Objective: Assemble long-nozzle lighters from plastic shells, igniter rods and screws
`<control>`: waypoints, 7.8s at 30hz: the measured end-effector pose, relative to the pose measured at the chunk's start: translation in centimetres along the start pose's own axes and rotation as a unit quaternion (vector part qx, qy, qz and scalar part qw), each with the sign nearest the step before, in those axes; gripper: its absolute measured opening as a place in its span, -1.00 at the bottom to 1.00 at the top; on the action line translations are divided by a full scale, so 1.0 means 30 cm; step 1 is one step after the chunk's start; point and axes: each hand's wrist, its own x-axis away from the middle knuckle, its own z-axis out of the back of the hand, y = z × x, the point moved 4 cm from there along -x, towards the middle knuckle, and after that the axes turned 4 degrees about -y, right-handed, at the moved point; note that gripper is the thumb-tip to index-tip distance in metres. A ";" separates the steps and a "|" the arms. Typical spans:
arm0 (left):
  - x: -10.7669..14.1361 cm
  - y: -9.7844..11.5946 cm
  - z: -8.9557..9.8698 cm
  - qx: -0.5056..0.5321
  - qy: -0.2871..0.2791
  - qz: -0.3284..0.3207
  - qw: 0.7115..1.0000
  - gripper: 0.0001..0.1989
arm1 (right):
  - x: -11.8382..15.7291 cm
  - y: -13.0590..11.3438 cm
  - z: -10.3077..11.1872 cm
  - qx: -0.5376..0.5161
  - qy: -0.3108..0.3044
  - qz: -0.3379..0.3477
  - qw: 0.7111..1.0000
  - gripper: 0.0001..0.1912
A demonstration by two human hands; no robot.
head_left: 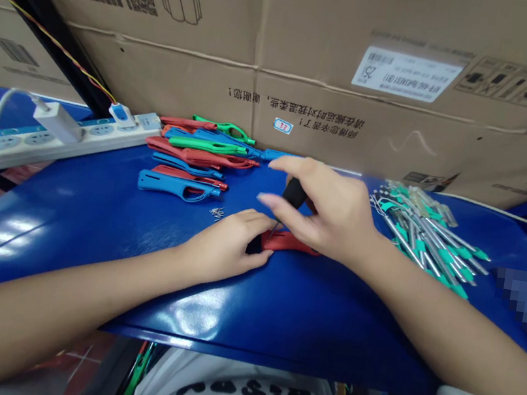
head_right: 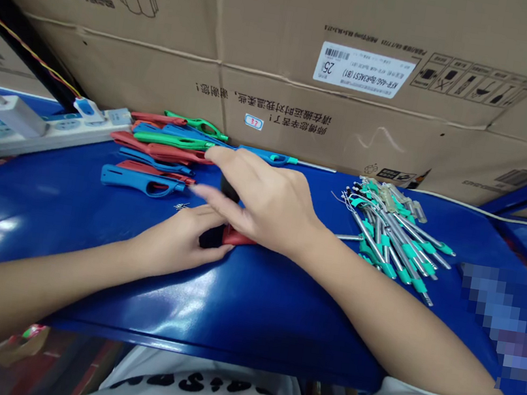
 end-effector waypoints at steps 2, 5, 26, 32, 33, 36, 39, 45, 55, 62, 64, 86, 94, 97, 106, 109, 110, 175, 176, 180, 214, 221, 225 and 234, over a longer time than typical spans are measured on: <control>0.000 -0.001 -0.001 -0.001 -0.006 0.007 1.000 -0.77 | -0.007 -0.006 0.014 -0.038 -0.029 0.006 0.999 -0.61; 0.001 -0.003 -0.002 -0.004 -0.010 0.009 1.000 -0.76 | -0.013 -0.007 0.026 -0.053 -0.067 0.021 0.996 -0.61; 0.000 -0.003 -0.003 -0.018 0.003 -0.006 1.000 -0.78 | -0.022 -0.007 0.028 -0.018 -0.099 0.010 0.995 -0.55; 0.000 -0.006 -0.005 -0.020 -0.001 -0.002 1.000 -0.79 | -0.016 0.010 0.032 0.084 -0.047 -0.034 0.995 -0.46; 0.000 -0.005 -0.004 -0.019 -0.001 -0.002 1.000 -0.81 | -0.016 0.007 0.032 0.074 -0.047 -0.032 0.996 -0.47; 0.000 -0.004 -0.003 -0.021 0.001 -0.001 1.000 -0.82 | -0.020 -0.008 0.035 -0.018 -0.072 -0.008 0.997 -0.54; 0.000 -0.003 -0.003 -0.023 0.003 -0.001 1.000 -0.79 | -0.026 -0.018 0.040 -0.050 -0.092 -0.002 0.994 -0.60; 0.000 -0.001 -0.007 -0.013 -0.006 -0.011 1.000 -0.77 | -0.024 -0.011 0.040 0.083 -0.077 -0.039 0.993 -0.56; 0.000 -0.002 -0.008 -0.004 -0.013 -0.011 1.000 -0.73 | -0.017 0.001 0.045 0.122 -0.070 -0.004 0.990 -0.49; 0.003 -0.006 -0.010 -0.012 -0.008 -0.007 1.000 -0.82 | -0.016 -0.005 0.041 -0.015 -0.102 0.077 0.992 -0.54; 0.004 -0.008 -0.012 -0.013 -0.008 -0.006 1.000 -0.80 | -0.012 0.007 0.040 0.034 -0.085 0.078 0.993 -0.56; 0.000 -0.002 -0.008 -0.005 -0.001 -0.014 1.000 -0.87 | -0.008 -0.011 0.039 -0.006 -0.081 0.057 0.995 -0.53; 0.000 -0.003 -0.008 -0.004 -0.011 -0.013 1.000 -0.76 | -0.013 0.005 0.037 0.059 -0.051 0.010 0.997 -0.57; -0.001 -0.004 -0.009 -0.006 -0.010 -0.018 1.000 -0.81 | -0.012 -0.005 0.045 -0.032 -0.097 0.023 0.995 -0.51; 0.005 -0.015 -0.018 -0.007 0.007 -0.030 1.000 -0.78 | -0.012 -0.002 0.032 0.058 -0.072 0.007 0.996 -0.50; 0.002 -0.012 -0.015 -0.009 0.000 -0.027 1.000 -0.84 | -0.007 -0.005 0.036 0.012 -0.084 0.016 0.996 -0.50; 0.001 -0.011 -0.014 -0.010 -0.004 -0.025 1.000 -0.85 | -0.006 -0.004 0.037 -0.008 -0.089 0.014 0.996 -0.50; -0.004 -0.002 -0.005 -0.004 -0.022 -0.008 1.000 -0.70 | -0.022 0.027 0.034 0.045 -0.088 0.015 0.995 -0.56; -0.005 -0.002 -0.005 -0.004 -0.022 -0.009 1.000 -0.71 | -0.022 0.027 0.036 0.063 -0.082 0.006 0.995 -0.54; -0.003 -0.006 -0.003 -0.005 -0.015 -0.004 1.000 -0.75 | -0.025 0.012 0.044 -0.010 -0.085 0.009 0.996 -0.60; 0.002 -0.008 -0.011 -0.027 -0.011 0.009 1.000 -0.75 | -0.028 -0.014 0.052 -0.123 -0.074 0.031 0.989 -0.70; 0.001 -0.010 -0.014 -0.021 -0.003 -0.002 1.000 -0.79 | -0.038 -0.018 0.056 -0.075 -0.066 0.028 0.995 -0.81; 0.001 -0.013 -0.016 -0.016 0.004 -0.004 1.000 -0.78 | -0.033 -0.027 0.047 -0.018 -0.062 -0.001 0.998 -0.67; 0.003 -0.013 -0.012 -0.025 0.003 0.002 1.000 -0.77 | -0.031 -0.026 0.055 -0.100 -0.079 0.027 0.991 -0.70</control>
